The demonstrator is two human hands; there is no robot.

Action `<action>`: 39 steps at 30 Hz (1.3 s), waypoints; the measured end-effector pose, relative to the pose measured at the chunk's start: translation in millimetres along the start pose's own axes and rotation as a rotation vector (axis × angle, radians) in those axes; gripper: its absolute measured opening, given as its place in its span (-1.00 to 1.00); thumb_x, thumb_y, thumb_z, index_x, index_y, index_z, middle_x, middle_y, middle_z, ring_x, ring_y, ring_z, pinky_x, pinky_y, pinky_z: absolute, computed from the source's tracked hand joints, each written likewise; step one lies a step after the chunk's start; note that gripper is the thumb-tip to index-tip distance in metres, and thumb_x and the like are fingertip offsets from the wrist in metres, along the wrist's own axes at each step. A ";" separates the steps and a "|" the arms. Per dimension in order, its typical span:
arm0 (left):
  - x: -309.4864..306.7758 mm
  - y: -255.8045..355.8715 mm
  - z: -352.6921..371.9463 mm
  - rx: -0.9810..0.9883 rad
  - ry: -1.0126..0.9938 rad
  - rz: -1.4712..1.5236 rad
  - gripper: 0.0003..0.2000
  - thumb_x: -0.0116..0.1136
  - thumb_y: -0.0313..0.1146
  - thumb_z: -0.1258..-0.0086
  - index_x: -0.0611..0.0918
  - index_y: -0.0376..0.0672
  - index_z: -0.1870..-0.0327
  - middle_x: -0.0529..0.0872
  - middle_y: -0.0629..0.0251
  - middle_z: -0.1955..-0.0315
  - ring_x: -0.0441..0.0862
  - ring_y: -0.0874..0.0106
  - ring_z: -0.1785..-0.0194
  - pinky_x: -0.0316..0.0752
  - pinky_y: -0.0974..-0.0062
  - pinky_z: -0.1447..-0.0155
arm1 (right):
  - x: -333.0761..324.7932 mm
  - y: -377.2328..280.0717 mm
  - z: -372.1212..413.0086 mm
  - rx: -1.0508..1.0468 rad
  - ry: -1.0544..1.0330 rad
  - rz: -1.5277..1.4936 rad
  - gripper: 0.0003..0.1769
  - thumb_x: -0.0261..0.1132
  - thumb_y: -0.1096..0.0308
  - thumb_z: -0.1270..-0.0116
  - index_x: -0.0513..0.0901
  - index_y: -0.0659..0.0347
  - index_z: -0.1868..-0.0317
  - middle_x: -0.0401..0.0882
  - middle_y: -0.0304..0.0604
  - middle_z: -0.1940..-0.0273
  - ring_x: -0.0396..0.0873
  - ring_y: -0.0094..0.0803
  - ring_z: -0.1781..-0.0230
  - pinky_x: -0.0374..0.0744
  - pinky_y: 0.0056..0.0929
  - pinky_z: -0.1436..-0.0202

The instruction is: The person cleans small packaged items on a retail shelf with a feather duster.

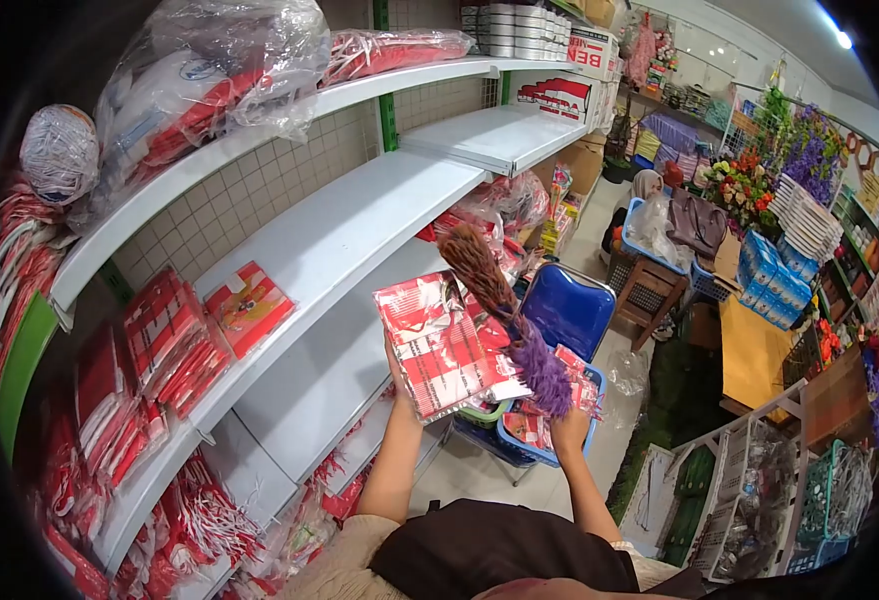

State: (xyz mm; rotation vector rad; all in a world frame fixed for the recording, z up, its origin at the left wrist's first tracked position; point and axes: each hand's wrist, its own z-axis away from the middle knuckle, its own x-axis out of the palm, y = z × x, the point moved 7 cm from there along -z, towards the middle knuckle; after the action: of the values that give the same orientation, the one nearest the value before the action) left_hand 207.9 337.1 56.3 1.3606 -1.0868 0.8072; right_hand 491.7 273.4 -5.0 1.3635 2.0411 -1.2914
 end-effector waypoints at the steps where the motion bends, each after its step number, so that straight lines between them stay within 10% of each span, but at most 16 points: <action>1: 0.4 1.6 1.5 0.001 0.001 -0.003 -0.33 -0.17 0.28 -0.27 0.43 -0.16 -0.13 0.55 0.18 0.00 0.54 0.27 0.01 0.47 0.27 -0.06 | -5.1 -5.4 -0.8 0.009 0.014 -0.017 -0.76 0.25 0.28 -0.07 0.60 0.23 0.28 0.51 0.11 0.61 0.52 0.08 0.56 0.43 -0.08 0.49; 16: -6.7 39.5 13.8 0.204 0.125 -0.022 -0.37 -0.17 0.23 -0.31 0.40 -0.12 -0.18 0.53 0.20 -0.02 0.54 0.26 0.00 0.47 0.22 -0.08 | 29.3 -48.8 5.6 -0.271 -0.111 -0.183 -0.77 0.24 0.35 -0.03 0.50 0.27 0.30 0.49 0.08 0.56 0.50 0.05 0.54 0.38 -0.10 0.51; 24: -8.5 70.3 30.3 0.336 0.111 -0.001 -0.38 -0.16 0.22 -0.31 0.39 -0.11 -0.18 0.53 0.20 -0.03 0.53 0.27 -0.01 0.47 0.23 -0.08 | 46.6 -72.3 -40.1 -0.025 -0.074 -0.123 -0.72 0.19 0.49 -0.02 0.50 0.28 0.19 0.52 0.14 0.53 0.51 0.11 0.48 0.42 -0.09 0.43; 39: -14.0 134.9 87.1 0.583 0.078 0.025 -0.42 -0.16 0.17 -0.34 0.37 -0.09 -0.20 0.50 0.23 -0.08 0.51 0.29 -0.05 0.46 0.24 -0.10 | 77.2 -295.8 -189.8 -0.461 -0.161 -0.119 -0.71 0.19 0.51 -0.03 0.50 0.26 0.16 0.52 0.03 0.36 0.55 0.04 0.41 0.53 -0.11 0.35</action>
State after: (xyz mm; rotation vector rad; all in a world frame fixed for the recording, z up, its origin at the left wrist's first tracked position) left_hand 65.7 265.2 80.9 1.7780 -0.8368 1.2470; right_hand 233.1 440.0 181.6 0.9135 2.1543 -0.8616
